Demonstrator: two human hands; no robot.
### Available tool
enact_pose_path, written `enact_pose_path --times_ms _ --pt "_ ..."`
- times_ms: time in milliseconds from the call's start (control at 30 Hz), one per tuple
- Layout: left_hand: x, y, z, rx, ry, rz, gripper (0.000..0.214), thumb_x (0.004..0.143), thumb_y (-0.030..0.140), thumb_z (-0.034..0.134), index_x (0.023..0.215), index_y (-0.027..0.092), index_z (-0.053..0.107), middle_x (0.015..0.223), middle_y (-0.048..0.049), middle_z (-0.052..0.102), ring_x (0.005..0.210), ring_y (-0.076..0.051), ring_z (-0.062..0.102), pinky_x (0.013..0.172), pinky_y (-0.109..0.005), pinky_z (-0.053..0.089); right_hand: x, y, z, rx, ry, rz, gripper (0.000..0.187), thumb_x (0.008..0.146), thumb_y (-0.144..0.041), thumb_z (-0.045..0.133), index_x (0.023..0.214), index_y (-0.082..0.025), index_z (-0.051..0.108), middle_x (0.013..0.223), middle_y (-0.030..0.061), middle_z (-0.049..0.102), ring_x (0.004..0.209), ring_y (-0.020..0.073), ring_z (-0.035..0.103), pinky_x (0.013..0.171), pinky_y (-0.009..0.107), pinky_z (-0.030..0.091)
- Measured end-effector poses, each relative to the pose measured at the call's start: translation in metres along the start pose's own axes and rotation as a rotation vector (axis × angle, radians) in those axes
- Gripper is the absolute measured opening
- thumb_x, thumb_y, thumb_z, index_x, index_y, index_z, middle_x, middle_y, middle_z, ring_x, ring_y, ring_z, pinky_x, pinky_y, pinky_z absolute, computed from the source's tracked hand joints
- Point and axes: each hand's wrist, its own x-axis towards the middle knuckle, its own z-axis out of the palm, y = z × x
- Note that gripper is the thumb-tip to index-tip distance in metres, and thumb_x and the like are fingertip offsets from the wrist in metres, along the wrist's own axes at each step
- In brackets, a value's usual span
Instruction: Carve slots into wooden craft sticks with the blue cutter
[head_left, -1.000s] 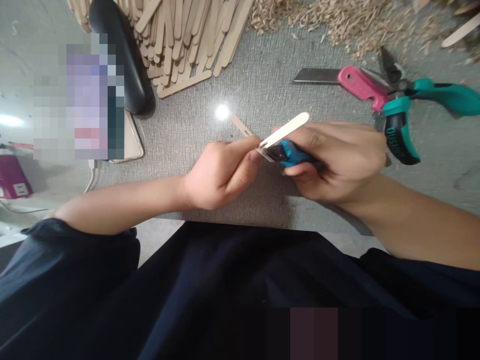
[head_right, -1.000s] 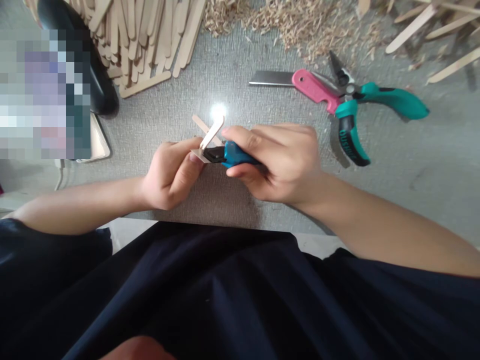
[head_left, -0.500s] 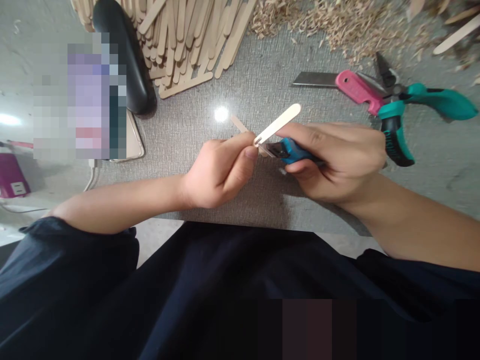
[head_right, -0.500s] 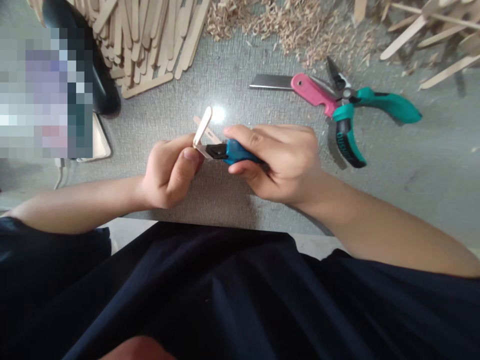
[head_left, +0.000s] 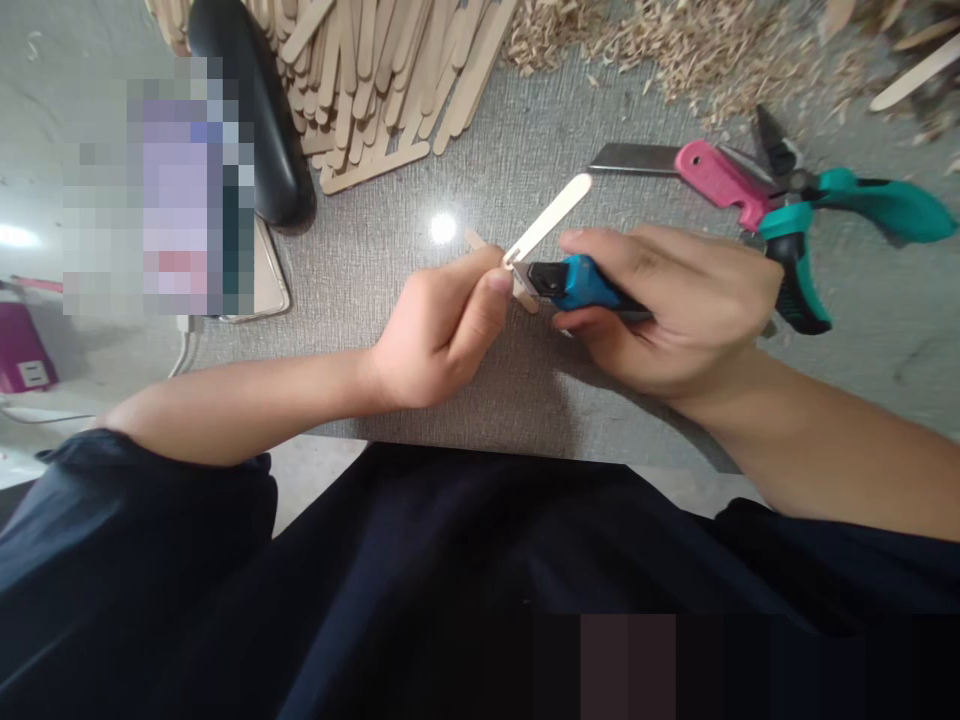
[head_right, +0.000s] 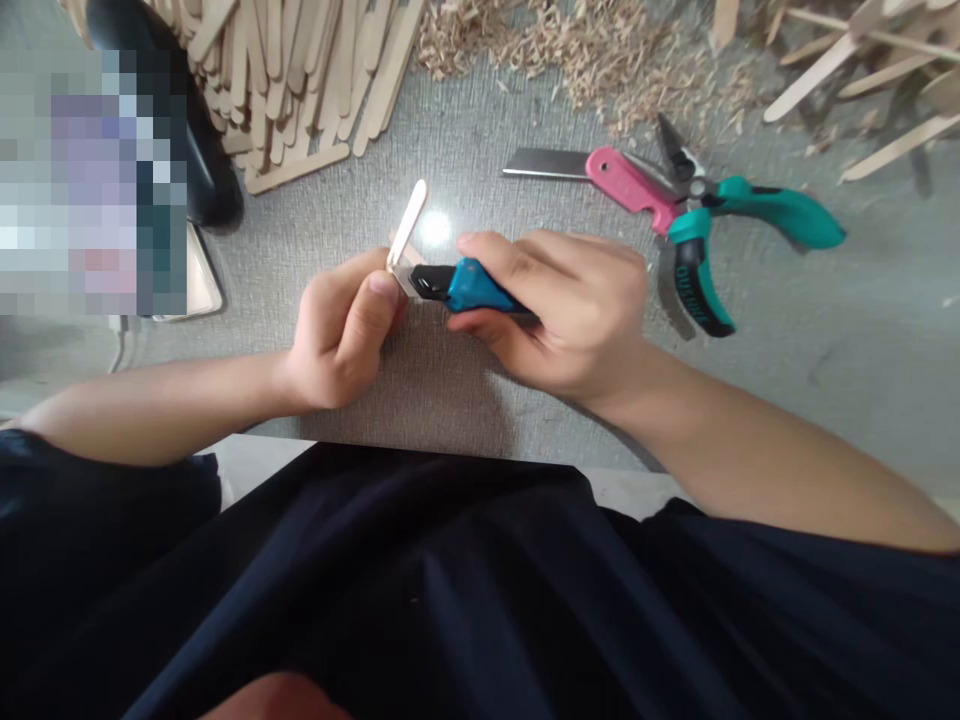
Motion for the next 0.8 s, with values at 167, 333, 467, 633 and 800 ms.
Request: enact_pose_path --times_ms 167,333,467,633,800 --pt "0.0002 -0.005 0.0005 0.053 0.034 -0.018 0.066 0.116 0.084 0.04 0.083 0.027 0.047 0.066 0.0017 0.052 0.057 -0.014 0.049 0.051 -0.036 0.043 -0.0034 0.0029 0.0044 -0.072 0.035 0.017 0.061 0.119 -0.076 0.053 0.142 -0.028 0.081 0.096 0.0044 0.086 0.073 0.0203 0.076 0.069 0.038 0.055" --pt "0.0012 -0.0098 0.0009 0.049 0.067 0.026 0.067 0.116 0.085 0.04 0.081 0.027 0.045 0.067 0.0009 0.054 0.057 -0.014 0.048 0.051 -0.035 0.04 -0.0043 0.0041 0.0037 -0.01 0.06 -0.016 0.056 0.116 -0.072 0.064 0.148 -0.029 0.08 0.094 0.0046 0.085 0.072 0.0218 0.074 0.066 0.039 0.052" --pt "0.0018 -0.007 0.0001 0.076 0.047 0.008 0.066 0.117 0.083 0.038 0.084 0.027 0.049 0.068 0.0008 0.056 0.059 -0.015 0.052 0.055 -0.035 0.044 -0.0041 0.0026 0.002 -0.062 0.004 0.037 0.061 0.119 -0.075 0.051 0.147 -0.029 0.08 0.09 0.0035 0.082 0.071 0.0213 0.073 0.07 0.038 0.055" --pt "0.0023 -0.0049 0.0 0.073 0.041 0.044 0.061 0.12 0.077 0.041 0.086 0.027 0.05 0.066 0.0023 0.054 0.056 -0.013 0.05 0.051 -0.034 0.042 -0.0009 0.0014 -0.0009 -0.014 -0.022 0.01 0.062 0.122 -0.072 0.047 0.142 -0.024 0.081 0.082 0.0028 0.077 0.066 0.0196 0.069 0.063 0.037 0.05" --pt "0.0042 -0.0059 -0.0026 0.153 0.054 0.115 0.056 0.121 0.07 0.046 0.086 0.027 0.043 0.065 0.0045 0.047 0.052 -0.011 0.043 0.048 -0.034 0.034 0.0004 0.0004 -0.002 -0.004 -0.055 0.038 0.061 0.121 -0.072 0.049 0.14 -0.023 0.082 0.082 0.0028 0.08 0.066 0.0191 0.071 0.064 0.036 0.054"
